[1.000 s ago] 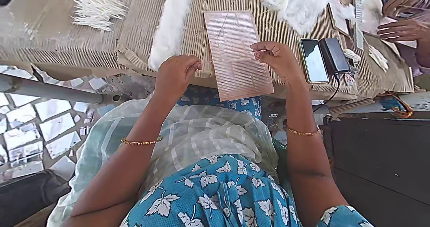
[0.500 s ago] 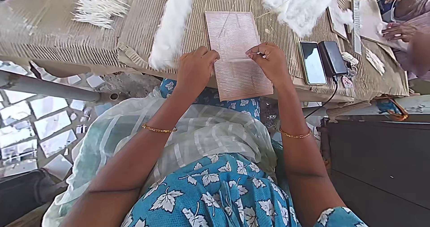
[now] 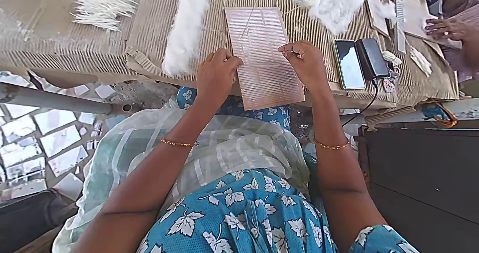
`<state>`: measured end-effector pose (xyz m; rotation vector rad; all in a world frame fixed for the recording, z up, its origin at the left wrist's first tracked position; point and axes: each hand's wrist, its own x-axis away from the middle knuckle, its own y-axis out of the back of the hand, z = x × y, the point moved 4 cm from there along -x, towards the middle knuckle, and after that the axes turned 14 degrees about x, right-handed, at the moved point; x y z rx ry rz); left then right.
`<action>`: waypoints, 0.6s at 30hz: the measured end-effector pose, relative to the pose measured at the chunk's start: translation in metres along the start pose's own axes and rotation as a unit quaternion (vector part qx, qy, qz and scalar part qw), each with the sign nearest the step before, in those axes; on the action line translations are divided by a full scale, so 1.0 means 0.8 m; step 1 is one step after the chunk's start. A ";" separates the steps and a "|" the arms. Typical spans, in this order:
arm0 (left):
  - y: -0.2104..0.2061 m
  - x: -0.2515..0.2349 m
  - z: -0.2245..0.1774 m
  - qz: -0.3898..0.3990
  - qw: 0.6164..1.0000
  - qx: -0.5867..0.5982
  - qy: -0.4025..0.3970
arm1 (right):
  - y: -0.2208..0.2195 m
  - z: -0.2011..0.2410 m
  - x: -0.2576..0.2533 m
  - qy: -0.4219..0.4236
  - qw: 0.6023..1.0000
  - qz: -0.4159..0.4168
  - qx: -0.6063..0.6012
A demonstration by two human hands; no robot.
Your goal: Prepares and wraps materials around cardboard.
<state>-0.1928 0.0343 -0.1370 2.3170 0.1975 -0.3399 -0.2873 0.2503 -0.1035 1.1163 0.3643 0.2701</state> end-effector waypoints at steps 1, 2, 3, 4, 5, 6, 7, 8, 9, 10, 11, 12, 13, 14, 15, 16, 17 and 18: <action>-0.001 0.001 0.001 -0.001 1.000 0.001 -0.003 | 0.000 0.000 0.000 -0.002 1.000 0.002 0.002; -0.001 0.002 0.001 -0.002 1.000 0.001 -0.004 | 0.000 -0.001 0.000 -0.004 1.000 0.005 0.004; -0.002 0.002 0.001 -0.001 1.000 0.000 -0.004 | 0.000 -0.001 0.000 -0.005 1.000 0.006 0.006; -0.002 0.002 0.000 0.000 1.000 0.000 -0.004 | 0.000 -0.001 0.000 -0.005 1.000 0.006 0.006; -0.002 0.001 -0.002 0.000 1.000 -0.003 -0.007 | 0.000 0.000 0.000 -0.004 1.000 0.008 0.006; -0.002 0.001 -0.004 0.000 1.000 -0.006 -0.011 | -0.001 0.000 -0.001 -0.004 1.000 0.009 0.004; -0.003 0.001 -0.006 -0.001 1.000 -0.010 -0.017 | -0.001 0.000 -0.001 -0.003 1.000 0.007 0.003; -0.003 0.001 -0.006 -0.003 1.000 -0.013 -0.023 | -0.002 0.000 0.000 -0.002 1.000 0.007 0.004; -0.003 0.001 -0.007 -0.004 0.999 -0.016 -0.028 | -0.002 0.001 0.000 -0.003 1.000 0.007 0.006; -0.004 0.002 -0.007 -0.004 0.999 -0.018 -0.032 | -0.003 0.001 0.000 -0.003 1.000 0.008 0.007; -0.004 0.002 -0.006 -0.006 0.999 -0.021 -0.036 | -0.004 0.001 0.000 0.000 1.000 0.009 0.008; -0.005 0.002 -0.006 -0.007 0.999 -0.023 -0.040 | -0.004 0.002 -0.001 0.008 1.000 0.011 0.011; -0.005 0.002 -0.005 -0.006 0.999 -0.024 -0.040 | -0.006 0.004 -0.001 0.026 0.999 0.008 0.018; -0.006 0.003 -0.004 -0.003 0.999 -0.025 -0.039 | -0.008 0.007 0.000 0.053 0.998 0.005 0.025; -0.006 0.003 -0.004 0.000 0.999 -0.027 -0.039 | -0.012 0.011 0.000 0.086 0.996 0.008 0.035; -0.005 0.003 -0.004 0.000 0.999 -0.030 -0.040 | -0.018 0.018 0.002 0.119 0.992 0.023 0.047; -0.005 0.003 -0.005 -0.001 0.999 -0.032 -0.043 | -0.026 0.026 0.005 0.138 0.987 0.055 0.058; -0.004 0.003 -0.006 -0.001 0.998 -0.033 -0.045 | -0.033 0.035 0.009 0.144 0.983 0.091 0.071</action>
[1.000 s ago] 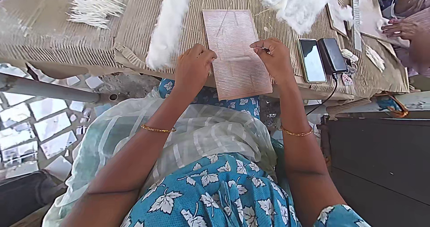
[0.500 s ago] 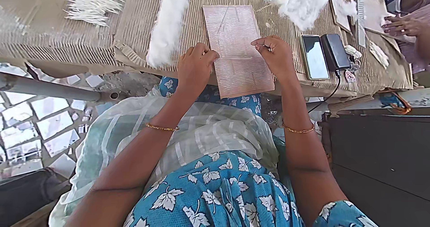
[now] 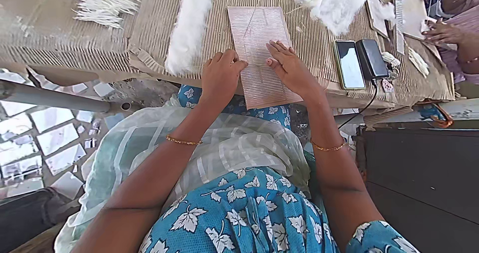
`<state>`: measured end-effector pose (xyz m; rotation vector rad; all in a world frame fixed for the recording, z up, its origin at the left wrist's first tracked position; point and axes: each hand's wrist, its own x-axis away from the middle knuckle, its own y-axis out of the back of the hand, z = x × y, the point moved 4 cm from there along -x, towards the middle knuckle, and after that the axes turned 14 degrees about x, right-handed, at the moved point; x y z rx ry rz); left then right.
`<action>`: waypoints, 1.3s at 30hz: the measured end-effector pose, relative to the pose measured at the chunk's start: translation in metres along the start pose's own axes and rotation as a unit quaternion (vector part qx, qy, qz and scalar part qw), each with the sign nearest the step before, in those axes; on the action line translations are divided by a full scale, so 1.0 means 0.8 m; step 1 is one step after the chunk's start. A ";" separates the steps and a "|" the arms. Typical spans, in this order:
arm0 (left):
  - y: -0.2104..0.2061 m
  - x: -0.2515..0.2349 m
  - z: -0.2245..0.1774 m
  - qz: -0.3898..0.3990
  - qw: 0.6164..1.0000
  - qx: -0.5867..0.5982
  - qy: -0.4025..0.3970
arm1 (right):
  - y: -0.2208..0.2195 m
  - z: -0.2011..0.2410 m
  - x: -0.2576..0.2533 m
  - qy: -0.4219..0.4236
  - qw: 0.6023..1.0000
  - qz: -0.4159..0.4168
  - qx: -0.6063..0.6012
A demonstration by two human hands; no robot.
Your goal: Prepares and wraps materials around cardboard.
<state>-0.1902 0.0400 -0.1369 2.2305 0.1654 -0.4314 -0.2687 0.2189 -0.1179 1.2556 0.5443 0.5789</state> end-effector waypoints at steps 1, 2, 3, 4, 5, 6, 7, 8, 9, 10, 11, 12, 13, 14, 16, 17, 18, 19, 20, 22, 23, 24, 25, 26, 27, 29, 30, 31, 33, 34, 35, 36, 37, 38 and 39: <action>0.001 0.000 -0.001 0.003 1.000 -0.001 0.001 | -0.008 0.009 0.001 -0.004 0.999 0.042 0.009; 0.002 -0.001 -0.002 0.010 1.000 -0.001 0.006 | -0.017 0.017 0.002 -0.012 0.997 0.075 0.023; 0.003 -0.001 -0.004 0.018 1.000 -0.002 0.012 | -0.025 0.021 0.004 -0.018 0.995 0.091 0.041; 0.002 -0.002 -0.005 0.025 1.000 -0.006 0.016 | -0.032 0.024 0.006 -0.024 0.993 0.102 0.062; 0.003 -0.003 -0.005 0.027 0.999 -0.010 0.017 | -0.034 0.026 0.007 -0.028 0.991 0.108 0.078; 0.003 -0.003 -0.005 0.032 0.999 -0.009 0.020 | -0.034 0.028 0.009 -0.031 0.989 0.118 0.085; 0.003 -0.003 -0.005 0.038 0.999 -0.003 0.026 | -0.033 0.030 0.011 -0.032 0.987 0.126 0.090; 0.004 -0.001 -0.005 0.045 0.998 0.009 0.032 | -0.033 0.033 0.016 -0.031 0.987 0.129 0.093; 0.006 0.002 -0.006 0.057 0.997 0.023 0.042 | -0.032 0.035 0.021 -0.030 0.986 0.135 0.096; 0.008 0.005 -0.007 0.069 0.996 0.035 0.052 | -0.031 0.038 0.027 -0.028 0.984 0.143 0.098; 0.009 0.007 -0.010 0.082 0.994 0.043 0.061 | -0.029 0.040 0.031 -0.024 0.983 0.150 0.099; 0.011 0.010 -0.013 0.098 0.991 0.050 0.073 | -0.027 0.041 0.037 -0.022 0.983 0.155 0.098; 0.012 0.014 -0.016 0.105 0.990 0.055 0.077 | -0.025 0.043 0.042 -0.019 0.982 0.159 0.101; 0.013 0.017 -0.018 0.109 0.989 0.061 0.080 | -0.024 0.044 0.048 -0.018 0.980 0.166 0.108; 0.015 0.025 -0.019 0.117 0.987 0.068 0.091 | -0.022 0.048 0.060 -0.016 0.977 0.173 0.126; 0.016 0.029 -0.019 0.125 0.984 0.076 0.100 | -0.022 0.051 0.067 -0.014 0.975 0.174 0.136; 0.017 0.033 -0.019 0.137 0.980 0.088 0.113 | -0.021 0.054 0.075 -0.013 0.974 0.171 0.145; 0.019 0.035 -0.018 0.150 0.976 0.101 0.124 | -0.019 0.056 0.082 -0.012 0.974 0.175 0.144; 0.021 0.038 -0.017 0.160 0.972 0.115 0.130 | -0.015 0.058 0.089 -0.009 0.974 0.180 0.134; 0.025 0.039 -0.013 0.154 0.969 0.147 0.123 | -0.001 0.058 0.098 -0.006 0.980 0.178 0.086; 0.027 0.040 -0.010 0.133 0.973 0.152 0.112 | 0.005 0.054 0.097 -0.003 0.985 0.163 0.062; 0.029 0.039 -0.007 0.104 0.979 0.147 0.098 | 0.010 0.048 0.092 -0.001 0.988 0.147 0.049; 0.029 0.037 -0.004 0.071 0.985 0.138 0.081 | 0.015 0.043 0.083 -0.004 0.990 0.130 0.047; 0.030 0.033 0.000 0.049 0.988 0.128 0.076 | 0.020 0.038 0.069 -0.008 0.992 0.114 0.046; 0.030 0.027 0.002 0.037 0.989 0.117 0.078 | 0.025 0.034 0.051 -0.011 0.993 0.106 0.041; 0.029 0.015 0.007 0.043 0.989 0.106 0.098 | 0.025 0.027 0.012 -0.017 0.992 0.120 0.040; 0.027 0.011 0.009 0.049 0.988 0.101 0.106 | 0.019 0.025 -0.007 -0.019 0.990 0.133 0.049; 0.026 0.007 0.010 0.054 0.988 0.096 0.111 | 0.011 0.023 -0.024 -0.020 0.987 0.145 0.065; 0.024 0.006 0.010 0.062 0.988 0.089 0.113 | -0.010 0.020 -0.046 -0.019 0.980 0.166 0.106; 0.024 0.008 0.010 0.068 0.987 0.089 0.115 | -0.018 0.019 -0.050 -0.020 0.978 0.169 0.121; 0.024 0.009 0.011 0.068 0.987 0.089 0.113 | -0.023 0.019 -0.050 -0.021 0.977 0.167 0.130; 0.025 0.011 0.012 0.064 0.988 0.090 0.109 | -0.024 0.019 -0.048 -0.020 0.977 0.164 0.135; 0.024 0.015 0.014 0.059 0.989 0.092 0.105 | -0.025 0.020 -0.042 -0.019 0.977 0.159 0.138; 0.024 0.018 0.016 0.057 0.989 0.094 0.101 | -0.026 0.020 -0.033 -0.017 0.978 0.153 0.141; 0.024 0.021 0.016 0.059 0.989 0.096 0.100 | -0.026 0.020 -0.023 -0.016 0.978 0.150 0.142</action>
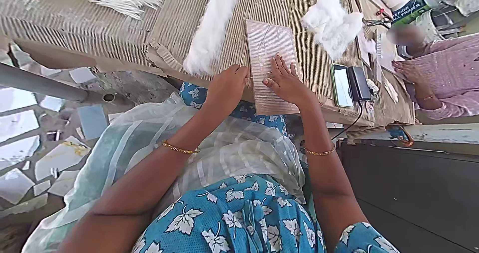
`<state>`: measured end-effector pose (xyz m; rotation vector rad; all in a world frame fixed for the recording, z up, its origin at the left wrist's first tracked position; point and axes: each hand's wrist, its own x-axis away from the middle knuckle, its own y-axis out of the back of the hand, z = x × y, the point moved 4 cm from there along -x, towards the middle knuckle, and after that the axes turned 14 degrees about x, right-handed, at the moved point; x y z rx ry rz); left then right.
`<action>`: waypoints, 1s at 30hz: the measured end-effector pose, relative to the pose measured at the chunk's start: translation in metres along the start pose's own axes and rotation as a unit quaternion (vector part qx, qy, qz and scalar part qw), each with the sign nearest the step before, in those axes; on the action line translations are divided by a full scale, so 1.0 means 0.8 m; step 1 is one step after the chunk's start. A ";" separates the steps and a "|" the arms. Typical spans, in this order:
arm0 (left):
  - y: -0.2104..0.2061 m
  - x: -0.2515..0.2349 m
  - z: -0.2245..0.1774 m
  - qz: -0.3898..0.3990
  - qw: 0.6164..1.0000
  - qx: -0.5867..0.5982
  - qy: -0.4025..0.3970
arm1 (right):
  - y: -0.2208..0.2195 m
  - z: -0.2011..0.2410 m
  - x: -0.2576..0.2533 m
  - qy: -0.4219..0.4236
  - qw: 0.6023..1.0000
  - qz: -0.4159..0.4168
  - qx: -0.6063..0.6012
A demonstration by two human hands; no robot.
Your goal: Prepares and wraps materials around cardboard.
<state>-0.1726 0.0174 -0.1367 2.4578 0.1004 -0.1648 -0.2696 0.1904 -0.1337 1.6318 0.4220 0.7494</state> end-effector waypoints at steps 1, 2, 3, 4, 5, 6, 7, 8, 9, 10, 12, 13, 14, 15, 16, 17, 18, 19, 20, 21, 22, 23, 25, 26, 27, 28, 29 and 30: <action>0.000 0.003 0.000 0.004 1.000 0.003 0.001 | -0.003 0.000 0.010 -0.001 1.000 0.003 0.001; 0.000 0.006 -0.001 0.011 1.000 0.006 0.003 | -0.004 0.000 0.022 -0.002 1.000 0.007 0.003; 0.000 0.008 -0.002 0.020 1.000 0.011 0.008 | -0.005 0.001 0.033 -0.006 1.000 0.014 0.005; -0.002 0.010 -0.003 0.034 0.999 0.014 0.015 | -0.006 0.002 0.046 -0.012 1.000 0.021 0.010; -0.003 0.013 -0.004 0.044 0.999 0.016 0.018 | -0.007 0.003 0.058 -0.019 0.999 0.028 0.015; -0.004 0.015 -0.006 0.052 0.998 0.018 0.020 | -0.008 0.005 0.071 -0.026 0.999 0.027 0.023; -0.004 0.018 -0.008 0.058 0.998 0.020 0.020 | -0.009 0.008 0.085 -0.032 0.999 0.024 0.029; -0.004 0.020 -0.010 0.059 0.998 0.021 0.018 | -0.008 0.010 0.097 -0.037 0.999 0.025 0.030; -0.003 0.023 -0.012 0.057 0.998 0.025 0.011 | -0.003 0.013 0.109 -0.037 0.999 0.028 0.023; -0.001 0.024 -0.013 0.052 0.998 0.028 0.006 | 0.000 0.011 0.114 -0.031 0.999 0.034 0.014; 0.003 0.021 -0.015 0.039 0.999 0.025 0.003 | 0.004 0.000 0.110 -0.009 1.000 0.022 -0.006; 0.004 0.018 -0.014 0.029 0.999 0.019 0.000 | 0.010 -0.002 0.103 -0.004 1.000 0.007 -0.007; 0.005 0.013 -0.013 0.014 1.000 0.012 -0.010 | 0.019 -0.001 0.093 -0.003 1.000 -0.002 -0.008; 0.006 0.007 -0.012 -0.003 1.000 0.006 -0.025 | 0.028 0.001 0.080 0.002 1.000 -0.014 -0.009; 0.005 0.000 -0.010 -0.013 0.999 0.001 -0.035 | 0.033 0.002 0.063 0.010 1.000 -0.022 -0.016; 0.003 -0.006 -0.010 -0.013 0.999 -0.004 -0.036 | 0.034 0.003 0.046 0.016 0.999 -0.030 -0.023; 0.001 -0.013 -0.011 -0.013 0.999 -0.008 -0.035 | 0.034 0.002 0.029 0.018 0.999 -0.033 -0.026; 0.001 -0.020 -0.012 -0.012 0.999 -0.014 -0.028 | 0.032 0.001 0.011 0.018 0.999 -0.036 -0.025; 0.001 -0.024 -0.012 -0.007 1.000 -0.022 -0.018 | 0.025 0.001 -0.003 0.013 0.999 -0.036 -0.022; 0.000 -0.025 -0.011 0.004 1.000 -0.028 -0.004 | 0.017 0.004 -0.012 0.008 0.999 -0.031 -0.025; -0.001 -0.025 -0.010 0.016 0.999 -0.034 0.013 | 0.011 0.008 -0.017 0.003 0.999 -0.029 -0.027; -0.002 -0.025 -0.008 0.022 0.999 -0.038 0.017 | 0.006 0.011 -0.017 -0.002 0.999 -0.029 -0.024; -0.007 -0.023 -0.005 0.022 0.999 -0.038 0.014 | 0.003 0.014 -0.009 -0.009 1.000 -0.009 -0.025; -0.008 -0.021 -0.004 0.023 0.999 -0.034 0.014 | 0.002 0.014 -0.002 -0.012 1.000 0.003 -0.025; -0.010 -0.019 -0.004 0.026 0.999 -0.031 0.016 | -0.001 0.015 0.006 -0.015 1.000 0.013 -0.024; -0.011 -0.015 -0.004 0.031 0.999 -0.030 0.017 | -0.004 0.017 0.015 -0.017 0.999 0.022 -0.025; -0.012 -0.012 -0.005 0.036 0.999 -0.030 0.016 | -0.005 0.018 0.025 -0.018 0.999 0.027 -0.028; -0.013 -0.009 -0.007 0.036 0.999 -0.028 0.011 | -0.006 0.019 0.035 -0.020 0.999 0.033 -0.032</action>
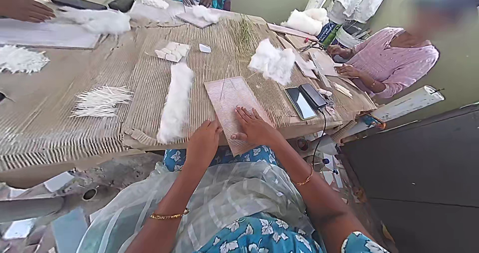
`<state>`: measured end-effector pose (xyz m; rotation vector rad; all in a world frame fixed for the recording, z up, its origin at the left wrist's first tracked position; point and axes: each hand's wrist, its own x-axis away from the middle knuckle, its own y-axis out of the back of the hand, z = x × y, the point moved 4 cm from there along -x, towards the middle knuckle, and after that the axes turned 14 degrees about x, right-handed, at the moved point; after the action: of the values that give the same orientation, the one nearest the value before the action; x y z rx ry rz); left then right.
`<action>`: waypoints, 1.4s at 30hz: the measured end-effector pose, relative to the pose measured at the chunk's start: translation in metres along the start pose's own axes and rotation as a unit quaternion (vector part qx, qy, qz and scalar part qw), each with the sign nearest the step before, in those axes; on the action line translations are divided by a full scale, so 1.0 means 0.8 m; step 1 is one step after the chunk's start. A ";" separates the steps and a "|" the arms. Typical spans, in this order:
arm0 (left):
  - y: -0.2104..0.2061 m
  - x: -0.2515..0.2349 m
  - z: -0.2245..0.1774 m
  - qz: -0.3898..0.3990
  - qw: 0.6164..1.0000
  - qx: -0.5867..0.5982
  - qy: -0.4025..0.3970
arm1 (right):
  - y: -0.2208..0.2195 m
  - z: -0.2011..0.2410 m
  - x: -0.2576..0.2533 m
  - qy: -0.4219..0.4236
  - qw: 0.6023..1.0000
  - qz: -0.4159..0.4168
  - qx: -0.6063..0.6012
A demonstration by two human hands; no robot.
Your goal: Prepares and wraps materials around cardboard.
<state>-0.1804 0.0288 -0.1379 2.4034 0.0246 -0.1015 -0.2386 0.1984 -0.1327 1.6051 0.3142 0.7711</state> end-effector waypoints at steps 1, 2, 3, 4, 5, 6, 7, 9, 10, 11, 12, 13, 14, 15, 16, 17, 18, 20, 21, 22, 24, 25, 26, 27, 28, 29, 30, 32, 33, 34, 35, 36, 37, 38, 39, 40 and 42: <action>-0.001 0.004 -0.002 0.004 1.000 0.003 0.001 | -0.002 0.001 0.011 -0.002 1.000 0.006 -0.006; -0.001 0.009 -0.003 0.008 1.000 0.008 0.000 | -0.004 0.002 0.021 -0.005 1.000 0.013 -0.010; -0.002 0.014 -0.003 0.011 1.000 0.017 -0.005 | -0.005 0.004 0.032 -0.009 1.000 0.024 -0.012; -0.001 0.018 -0.002 0.011 0.999 0.028 -0.013 | -0.006 0.007 0.043 -0.012 0.999 0.035 -0.013; 0.000 0.023 0.000 0.011 0.999 0.040 -0.022 | -0.007 0.008 0.052 -0.013 0.999 0.042 -0.017; 0.002 0.026 0.001 0.009 0.998 0.051 -0.030 | -0.006 0.009 0.060 -0.011 0.999 0.047 -0.024; 0.004 0.027 0.003 0.004 0.997 0.060 -0.038 | -0.002 0.008 0.064 -0.006 0.998 0.053 -0.030; 0.007 0.025 0.007 -0.023 0.996 0.060 -0.055 | 0.010 0.005 0.063 0.002 0.998 0.042 -0.043; 0.008 0.023 0.008 -0.038 0.996 0.051 -0.062 | 0.016 0.004 0.056 0.005 0.999 0.016 -0.041; 0.009 0.020 0.009 -0.048 0.996 0.041 -0.063 | 0.022 0.005 0.045 0.008 0.999 -0.017 -0.031; 0.010 0.015 0.009 -0.056 0.996 0.034 -0.063 | 0.028 0.006 0.032 0.014 0.998 -0.051 -0.021; 0.011 0.009 0.007 -0.064 0.996 0.027 -0.063 | 0.032 0.007 0.015 0.019 0.997 -0.080 -0.010; 0.012 0.004 0.007 -0.072 0.995 0.018 -0.063 | 0.033 0.008 -0.002 0.019 0.995 -0.093 -0.002; 0.012 0.000 0.008 -0.078 0.995 0.008 -0.065 | 0.031 0.010 -0.019 0.014 0.996 -0.090 0.003; 0.011 -0.004 0.009 -0.082 0.995 -0.001 -0.064 | 0.025 0.011 -0.033 0.007 0.997 -0.081 0.006; 0.010 -0.004 0.010 -0.082 0.995 -0.006 -0.060 | 0.017 0.012 -0.044 0.004 0.997 -0.074 0.003; 0.009 -0.004 0.011 -0.080 0.995 -0.008 -0.056 | 0.012 0.014 -0.050 0.003 0.998 -0.070 0.002; 0.008 0.000 0.013 -0.078 0.996 -0.002 -0.048 | 0.009 0.014 -0.048 0.002 0.998 -0.061 0.000; 0.007 0.004 0.015 -0.080 0.996 0.004 -0.047 | 0.007 0.014 -0.043 0.004 0.998 -0.058 0.000; 0.005 0.007 0.018 -0.079 0.996 0.008 -0.044 | 0.003 0.015 -0.037 0.006 0.998 -0.062 0.001; 0.005 0.012 0.020 -0.070 0.996 0.021 -0.043 | -0.004 0.013 -0.023 0.009 0.998 -0.065 0.011; 0.005 0.013 0.017 -0.064 0.997 0.026 -0.044 | -0.007 0.009 -0.015 0.009 0.997 -0.069 0.015; 0.004 0.016 0.014 -0.057 0.997 0.032 -0.045 | -0.012 0.007 -0.005 0.009 0.997 -0.074 0.017; 0.003 0.022 0.012 -0.046 0.997 0.038 -0.043 | -0.018 0.008 0.007 0.010 0.997 -0.079 0.018; 0.004 0.026 0.011 -0.032 0.998 0.042 -0.034 | -0.022 0.011 0.017 0.011 0.997 -0.078 0.022; 0.004 0.028 0.010 -0.024 0.998 0.046 -0.029 | -0.022 0.010 0.027 0.012 0.997 -0.076 0.030; 0.003 0.033 0.010 -0.020 0.998 0.049 -0.030 | -0.024 0.010 0.038 0.017 0.997 -0.071 0.034; 0.002 0.038 0.009 -0.013 0.998 0.048 -0.029 | -0.022 0.005 0.061 0.023 0.998 -0.055 0.022; 0.003 0.038 0.009 -0.015 0.998 0.048 -0.031 | -0.017 0.000 0.069 0.024 0.998 -0.050 0.011; 0.005 0.037 0.009 -0.021 0.998 0.047 -0.032 | -0.012 -0.006 0.073 0.024 0.998 -0.050 -0.001; 0.007 0.035 0.010 -0.027 0.998 0.043 -0.032 | -0.006 -0.013 0.074 0.019 0.998 -0.056 -0.006; 0.010 0.032 0.011 -0.035 0.998 0.037 -0.031 | 0.001 -0.020 0.069 0.012 0.998 -0.057 -0.007; 0.013 0.028 0.013 -0.039 0.998 0.031 -0.029 | 0.008 -0.027 0.061 0.006 0.999 -0.053 -0.007; 0.016 0.024 0.014 -0.045 0.998 0.026 -0.028 | 0.014 -0.032 0.050 0.002 0.999 -0.048 -0.005; 0.018 0.020 0.014 -0.051 0.998 0.020 -0.030 | 0.018 -0.036 0.037 0.003 0.999 -0.049 -0.003; 0.020 0.016 0.014 -0.055 0.998 0.014 -0.032 | 0.020 -0.036 0.024 0.005 0.999 -0.049 0.003; 0.021 0.012 0.014 -0.056 0.998 0.006 -0.026 | 0.020 -0.032 -0.002 0.019 0.998 -0.052 0.007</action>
<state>-0.1705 0.0089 -0.1356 2.4100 0.1339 -0.2164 -0.2596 0.2141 -0.1178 1.5751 0.4281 0.7207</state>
